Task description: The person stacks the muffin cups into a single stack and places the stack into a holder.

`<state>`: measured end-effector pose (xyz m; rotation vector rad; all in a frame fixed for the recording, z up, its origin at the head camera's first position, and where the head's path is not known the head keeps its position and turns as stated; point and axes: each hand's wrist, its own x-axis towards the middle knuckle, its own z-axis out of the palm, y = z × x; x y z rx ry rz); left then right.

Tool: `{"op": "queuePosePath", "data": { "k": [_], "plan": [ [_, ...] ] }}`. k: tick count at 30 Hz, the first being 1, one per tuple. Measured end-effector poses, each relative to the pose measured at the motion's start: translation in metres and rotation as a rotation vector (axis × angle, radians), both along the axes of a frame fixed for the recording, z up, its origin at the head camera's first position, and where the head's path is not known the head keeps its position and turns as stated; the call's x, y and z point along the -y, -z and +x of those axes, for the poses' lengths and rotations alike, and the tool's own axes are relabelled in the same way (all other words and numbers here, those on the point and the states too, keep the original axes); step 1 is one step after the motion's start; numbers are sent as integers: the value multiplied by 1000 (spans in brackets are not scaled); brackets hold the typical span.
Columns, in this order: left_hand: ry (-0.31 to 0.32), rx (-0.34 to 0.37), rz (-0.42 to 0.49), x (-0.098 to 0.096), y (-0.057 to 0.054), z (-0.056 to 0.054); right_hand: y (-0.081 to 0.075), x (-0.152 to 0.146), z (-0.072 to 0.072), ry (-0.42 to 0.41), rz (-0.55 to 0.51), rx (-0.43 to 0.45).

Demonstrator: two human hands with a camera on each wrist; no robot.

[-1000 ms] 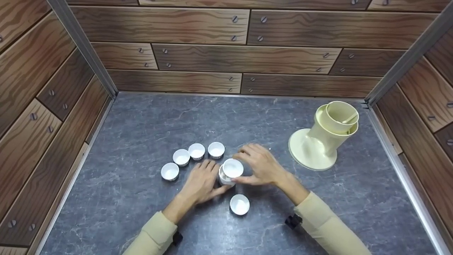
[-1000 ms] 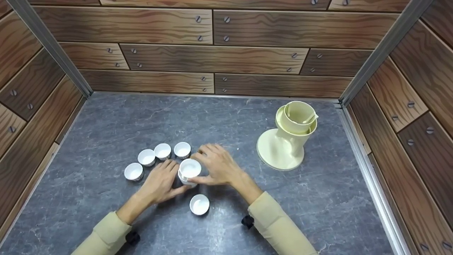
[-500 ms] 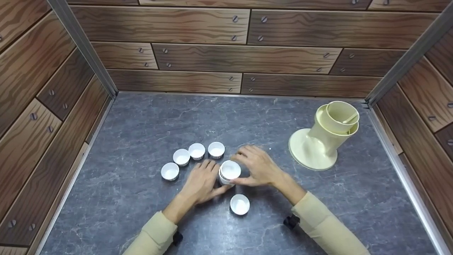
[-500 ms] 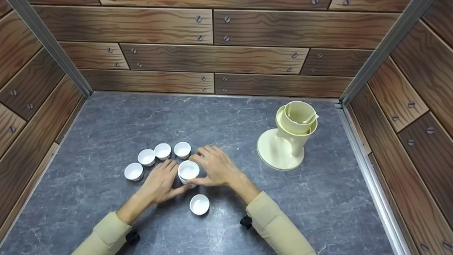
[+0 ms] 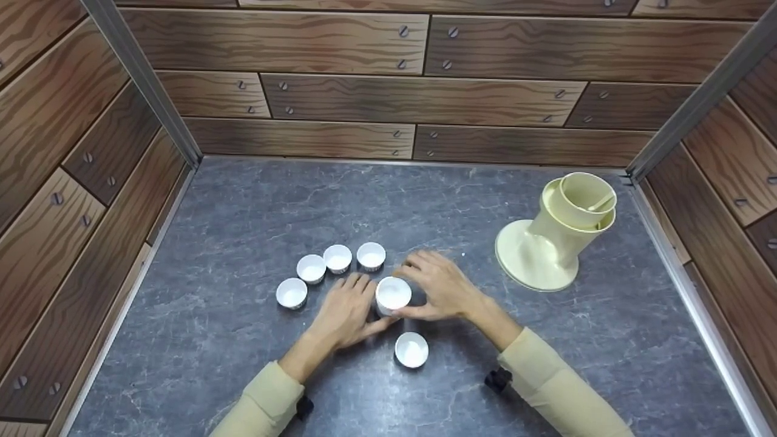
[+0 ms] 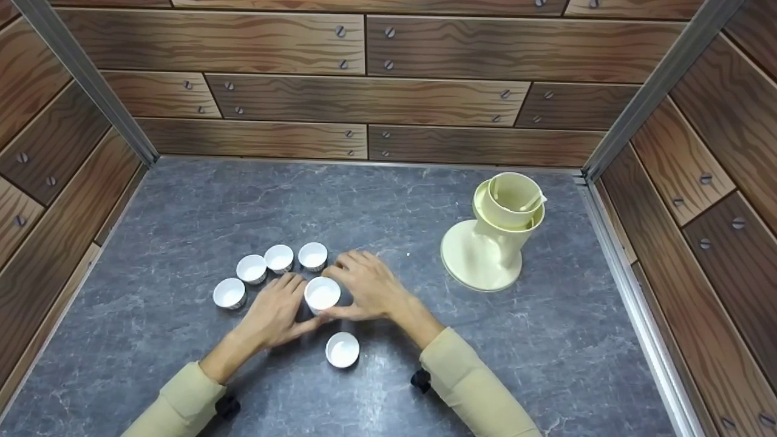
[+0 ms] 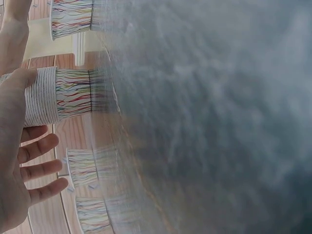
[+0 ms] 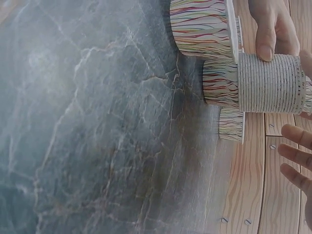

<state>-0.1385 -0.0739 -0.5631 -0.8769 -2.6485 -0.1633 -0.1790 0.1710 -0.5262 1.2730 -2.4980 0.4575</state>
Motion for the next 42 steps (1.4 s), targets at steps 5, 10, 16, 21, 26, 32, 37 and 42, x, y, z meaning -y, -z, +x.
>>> {"op": "queuePosePath", "data": {
  "k": [5,10,16,21,26,32,37,42],
  "plan": [
    [-7,15,-23,0,-1,0,1,0,1,-2,-6,17],
    [-4,2,-26,0,0,0,2,0,1,-2,6,26],
    [6,-24,-15,1,0,0,3,0,1,2,21,57],
    [9,-37,-5,1,1,0,4,0,1,6,29,62],
    [6,-33,-5,1,0,0,4,0,1,4,27,68],
    [3,4,6,0,0,0,3,-1,2,6,36,86],
    [3,16,11,1,1,0,2,-4,3,-2,46,70],
    [9,25,8,1,0,0,2,-11,5,-6,57,47]
  ]
}}
